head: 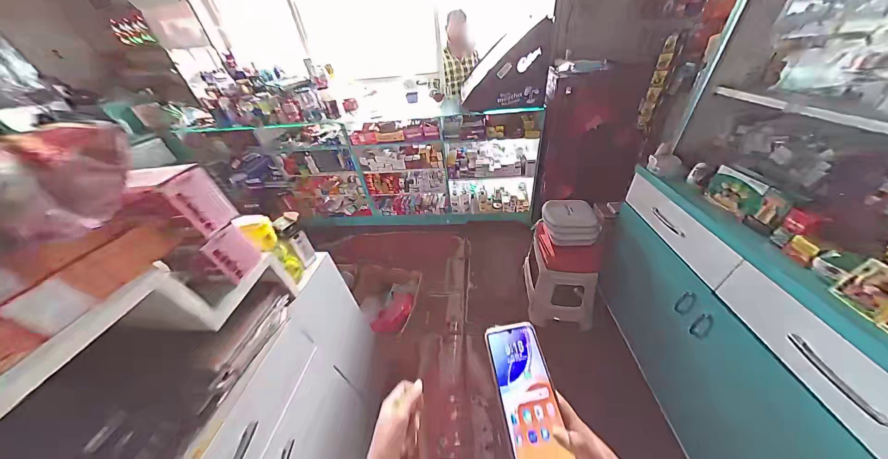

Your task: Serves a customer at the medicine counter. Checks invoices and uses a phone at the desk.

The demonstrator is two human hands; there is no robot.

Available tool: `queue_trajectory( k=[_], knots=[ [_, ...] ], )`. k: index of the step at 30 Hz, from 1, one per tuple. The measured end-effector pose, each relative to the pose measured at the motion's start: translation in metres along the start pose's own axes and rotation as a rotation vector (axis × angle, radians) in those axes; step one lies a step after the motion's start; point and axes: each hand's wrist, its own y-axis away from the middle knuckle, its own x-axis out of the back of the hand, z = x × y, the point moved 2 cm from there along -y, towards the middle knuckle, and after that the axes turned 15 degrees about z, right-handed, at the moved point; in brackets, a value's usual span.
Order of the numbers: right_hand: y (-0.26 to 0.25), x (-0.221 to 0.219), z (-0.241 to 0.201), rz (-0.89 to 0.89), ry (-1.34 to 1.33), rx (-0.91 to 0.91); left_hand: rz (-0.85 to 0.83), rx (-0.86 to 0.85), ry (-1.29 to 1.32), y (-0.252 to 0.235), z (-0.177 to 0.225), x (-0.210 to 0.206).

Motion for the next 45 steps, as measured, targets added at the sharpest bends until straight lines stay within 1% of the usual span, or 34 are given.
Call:
queue_trajectory(
  k=[3,5,7,9,10,12,14,15,17,19,21,24,26,28,29,31,35,37,38,39,41,42,45],
  knots=[
    [-0.082,-0.003,-0.063,0.088,0.014,0.083,-0.091,-0.128,-0.087,-0.102,0.098,-0.065],
    [-0.144,0.004,-0.095,0.089,-0.013,0.143,-0.162,-0.196,-0.123,-0.169,0.152,-0.109],
    [-0.209,0.019,-0.121,0.046,-0.04,0.179,-0.209,-0.253,-0.117,-0.232,0.192,-0.15],
    [-0.282,0.032,-0.15,0.013,-0.039,0.194,-0.203,-0.286,-0.049,-0.297,0.227,-0.181],
    [-0.317,0.037,-0.164,0.005,-0.037,0.188,-0.175,-0.28,0.003,-0.328,0.239,-0.193],
    [-0.391,0.045,-0.202,-0.048,-0.015,0.174,-0.065,-0.232,0.146,-0.394,0.261,-0.213],
    [-0.458,0.048,-0.233,-0.115,-0.035,0.127,0.071,-0.142,0.166,-0.455,0.272,-0.224],
    [-0.493,0.048,-0.251,-0.135,-0.047,0.103,0.099,-0.118,0.145,-0.482,0.28,-0.229],
    [-0.558,0.046,-0.285,-0.14,-0.039,0.08,0.084,-0.096,0.109,-0.527,0.298,-0.238],
    [-0.62,0.04,-0.312,-0.113,0.014,0.094,0.084,-0.11,0.096,-0.568,0.318,-0.237],
    [-0.681,0.034,-0.33,-0.092,0.072,0.117,0.164,-0.115,0.163,-0.615,0.332,-0.228],
    [-0.773,0.036,-0.348,-0.145,0.092,0.14,0.32,-0.08,0.319,-0.707,0.348,-0.224],
    [-0.835,0.039,-0.36,-0.127,0.117,0.167,0.342,-0.074,0.333,-0.779,0.368,-0.233],
    [-0.896,0.034,-0.374,-0.07,0.132,0.205,0.33,-0.093,0.288,-0.85,0.403,-0.248],
    [-0.931,0.029,-0.385,-0.059,0.123,0.225,0.318,-0.129,0.262,-0.887,0.43,-0.26],
    [-0.98,0.021,-0.4,-0.038,0.09,0.208,0.279,-0.204,0.167,-0.943,0.474,-0.284],
    [-1.081,0.012,-0.438,-0.144,-0.043,0.208,0.193,-0.397,-0.022,-1.048,0.586,-0.336],
    [-1.129,0.007,-0.453,-0.193,-0.104,0.2,0.17,-0.48,-0.114,-1.094,0.633,-0.361],
    [-1.152,0.003,-0.46,-0.176,-0.137,0.18,0.16,-0.531,-0.17,-1.115,0.653,-0.373],
    [-1.175,-0.002,-0.468,-0.111,-0.161,0.14,0.15,-0.584,-0.225,-1.134,0.672,-0.384],
    [-1.226,-0.01,-0.483,0.075,-0.127,0.034,0.144,-0.677,-0.317,-1.169,0.704,-0.404],
    [-1.253,-0.012,-0.489,0.136,-0.101,0.004,0.145,-0.718,-0.343,-1.185,0.717,-0.412],
    [-1.327,-0.008,-0.505,0.187,-0.043,0.003,0.176,-0.819,-0.351,-1.24,0.745,-0.434]
  ],
)
